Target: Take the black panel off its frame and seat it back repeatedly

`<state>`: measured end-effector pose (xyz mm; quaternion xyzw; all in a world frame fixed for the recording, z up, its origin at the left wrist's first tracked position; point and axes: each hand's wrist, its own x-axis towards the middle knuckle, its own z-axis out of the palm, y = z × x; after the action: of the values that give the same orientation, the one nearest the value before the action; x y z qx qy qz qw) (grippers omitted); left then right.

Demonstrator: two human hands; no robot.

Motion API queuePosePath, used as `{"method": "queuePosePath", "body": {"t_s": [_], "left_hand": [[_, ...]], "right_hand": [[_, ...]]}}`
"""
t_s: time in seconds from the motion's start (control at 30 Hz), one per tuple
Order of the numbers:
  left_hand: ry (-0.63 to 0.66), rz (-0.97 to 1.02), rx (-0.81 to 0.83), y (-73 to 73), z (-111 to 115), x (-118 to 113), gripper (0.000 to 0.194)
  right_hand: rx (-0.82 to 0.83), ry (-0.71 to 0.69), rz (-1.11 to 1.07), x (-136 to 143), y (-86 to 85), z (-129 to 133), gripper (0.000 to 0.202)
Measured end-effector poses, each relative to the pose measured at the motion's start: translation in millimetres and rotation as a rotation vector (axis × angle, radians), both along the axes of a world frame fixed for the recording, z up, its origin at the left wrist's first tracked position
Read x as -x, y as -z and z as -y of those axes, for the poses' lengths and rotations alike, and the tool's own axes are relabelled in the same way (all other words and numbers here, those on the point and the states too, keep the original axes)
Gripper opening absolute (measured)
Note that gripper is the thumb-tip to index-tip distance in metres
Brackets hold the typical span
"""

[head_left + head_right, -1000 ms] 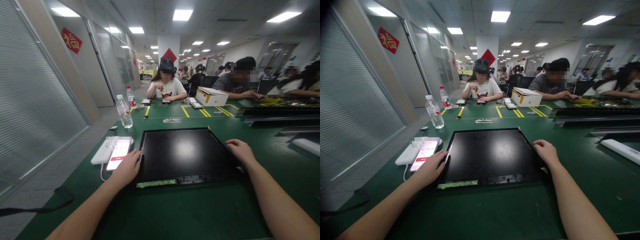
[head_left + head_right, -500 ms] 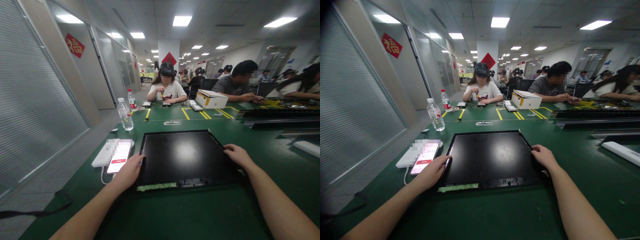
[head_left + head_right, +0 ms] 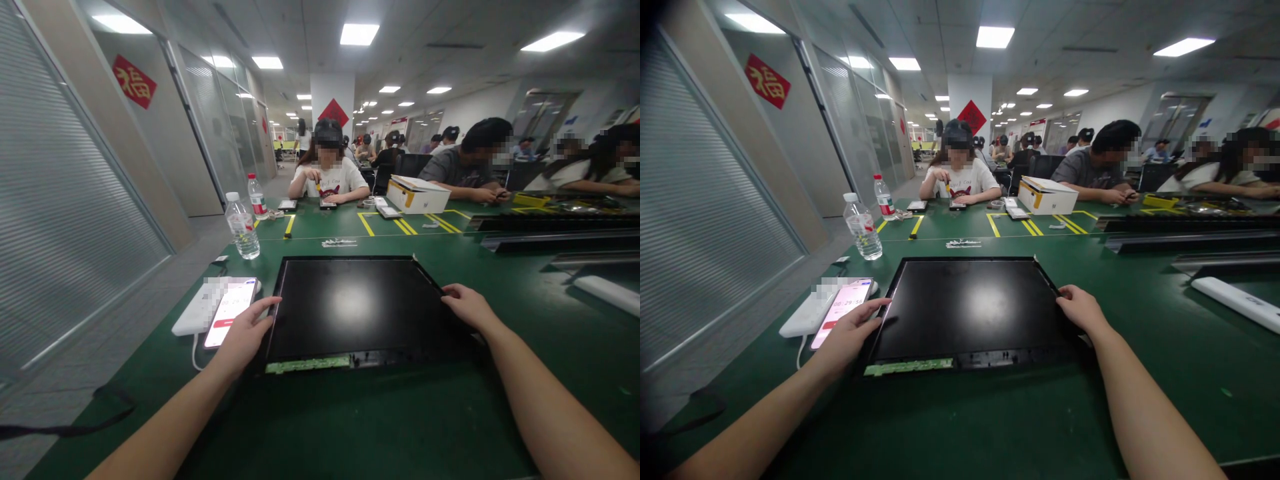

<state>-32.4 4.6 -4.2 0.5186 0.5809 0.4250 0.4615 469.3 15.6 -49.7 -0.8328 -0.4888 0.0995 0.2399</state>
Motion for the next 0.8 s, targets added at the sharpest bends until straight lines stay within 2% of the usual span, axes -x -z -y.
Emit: {"method": "queuePosePath", "body": {"t_s": [0.1,0.3,0.57,0.7,0.8], "left_hand": [[-0.071,0.166,0.072,-2.4,1.2,-5.0,0.042],[-0.191,0.304,0.203,-14.3,6.4,-16.9,0.045],[-0.136,0.395,0.307,-14.9,6.8,-18.1,0.085],[-0.104,0.405,0.324,-11.9,6.1,-16.1,0.088],[-0.072,0.418,0.325,-9.6,5.4,-13.9,0.082]], "right_hand": [[0.007,-0.001,0.005,0.3,0.3,0.2,0.034],[0.007,0.002,0.016,1.4,2.1,-0.2,0.033],[0.014,-0.005,0.018,2.8,-0.6,1.0,0.033],[0.014,-0.007,0.019,3.5,-0.9,1.3,0.034],[0.015,-0.005,0.022,4.4,-1.4,1.5,0.035]]}}
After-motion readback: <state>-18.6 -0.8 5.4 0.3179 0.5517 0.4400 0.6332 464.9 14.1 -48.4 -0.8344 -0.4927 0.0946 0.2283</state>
